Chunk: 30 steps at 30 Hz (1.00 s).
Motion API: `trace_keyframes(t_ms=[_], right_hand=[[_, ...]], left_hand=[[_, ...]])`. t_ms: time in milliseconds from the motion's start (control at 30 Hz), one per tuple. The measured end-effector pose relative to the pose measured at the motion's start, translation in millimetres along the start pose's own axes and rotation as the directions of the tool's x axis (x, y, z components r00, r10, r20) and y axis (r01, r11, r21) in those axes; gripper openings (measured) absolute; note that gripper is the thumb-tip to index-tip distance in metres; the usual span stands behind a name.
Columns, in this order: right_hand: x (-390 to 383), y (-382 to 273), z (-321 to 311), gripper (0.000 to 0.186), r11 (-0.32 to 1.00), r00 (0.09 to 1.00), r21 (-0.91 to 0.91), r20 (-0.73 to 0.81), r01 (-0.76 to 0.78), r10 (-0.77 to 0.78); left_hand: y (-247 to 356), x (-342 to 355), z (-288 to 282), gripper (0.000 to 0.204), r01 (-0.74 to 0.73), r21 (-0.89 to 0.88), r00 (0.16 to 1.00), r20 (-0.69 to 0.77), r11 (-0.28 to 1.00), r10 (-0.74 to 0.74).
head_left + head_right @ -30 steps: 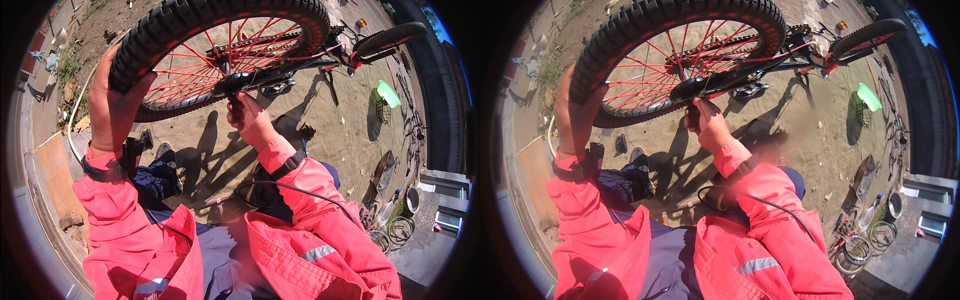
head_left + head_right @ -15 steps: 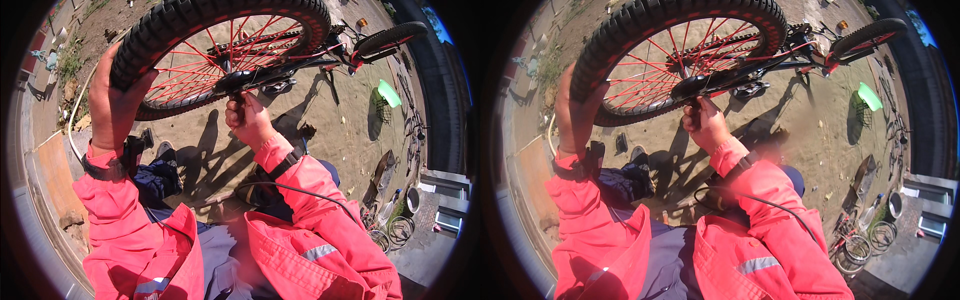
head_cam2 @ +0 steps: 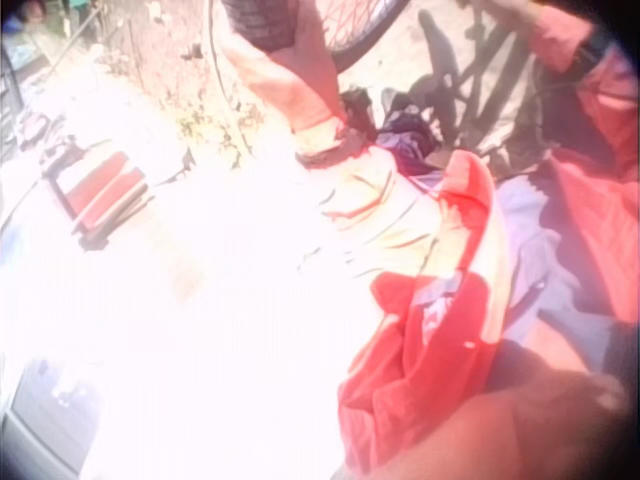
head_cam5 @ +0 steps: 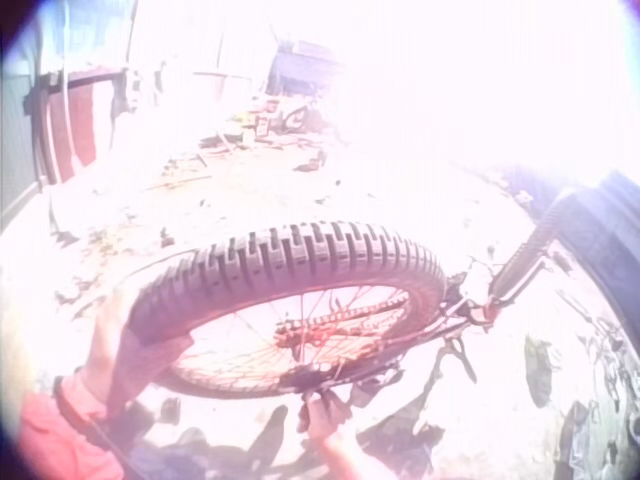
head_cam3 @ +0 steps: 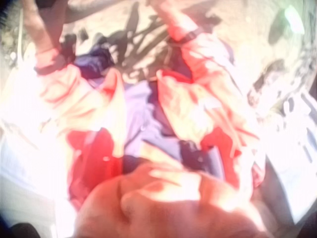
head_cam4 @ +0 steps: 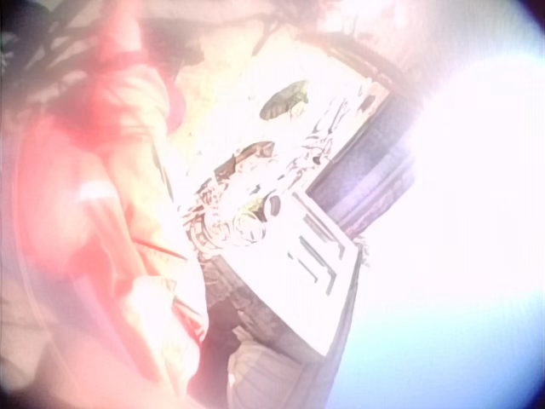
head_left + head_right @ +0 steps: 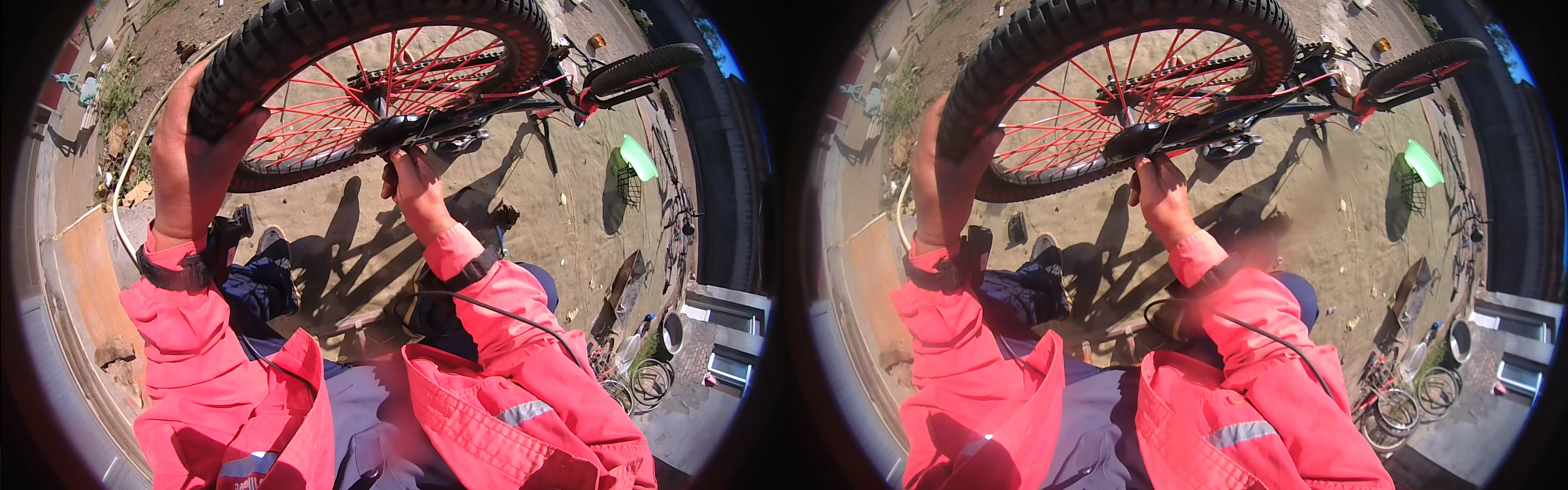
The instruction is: The person is repairing a bicycle wheel by adjusting the spokes and securing the tire. They use their hands to manipulate the spokes and ensure the wheel is properly aligned.
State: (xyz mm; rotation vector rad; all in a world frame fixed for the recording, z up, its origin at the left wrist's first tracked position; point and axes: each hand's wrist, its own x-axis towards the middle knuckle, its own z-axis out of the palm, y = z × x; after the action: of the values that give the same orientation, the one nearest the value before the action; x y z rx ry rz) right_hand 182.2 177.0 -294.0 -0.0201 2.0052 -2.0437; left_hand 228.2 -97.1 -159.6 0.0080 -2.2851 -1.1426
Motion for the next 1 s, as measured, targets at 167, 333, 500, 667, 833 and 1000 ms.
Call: trace_keyframes(t_ms=[167,333,500,667,833,1000], right_hand=[[-3,-2,1,0.031,0.955,0.979,0.218,0.021,-0.202,0.203],[-3,-2,2,0.029,0.889,0.96,0.365,0.069,-0.278,0.272],[1,2,-1,0.029,0.668,0.893,0.606,0.18,-0.431,0.413],[4,7,-7,0.031,0.645,0.887,0.613,0.258,-0.457,0.384],[5,6,-18,0.038,0.717,0.878,0.507,0.294,-0.478,0.378],[4,2,-24,0.044,0.751,0.885,0.467,0.264,-0.466,0.384]], left_hand=[[1,-1,-1,0.058,0.01,-0.032,1.0,0.016,0.999,-0.01],[1,-1,-1,0.057,0.039,-0.099,0.999,0.04,0.994,-0.035],[0,-1,0,0.057,0.014,-0.105,1.0,0.024,0.994,-0.011],[1,-2,0,0.057,0.019,-0.118,0.999,0.027,0.993,-0.016],[0,0,0,0.061,-0.023,-0.008,1.0,0.005,1.0,0.023],[-1,0,-4,0.068,-0.008,-0.007,1.0,0.014,1.0,0.008]])
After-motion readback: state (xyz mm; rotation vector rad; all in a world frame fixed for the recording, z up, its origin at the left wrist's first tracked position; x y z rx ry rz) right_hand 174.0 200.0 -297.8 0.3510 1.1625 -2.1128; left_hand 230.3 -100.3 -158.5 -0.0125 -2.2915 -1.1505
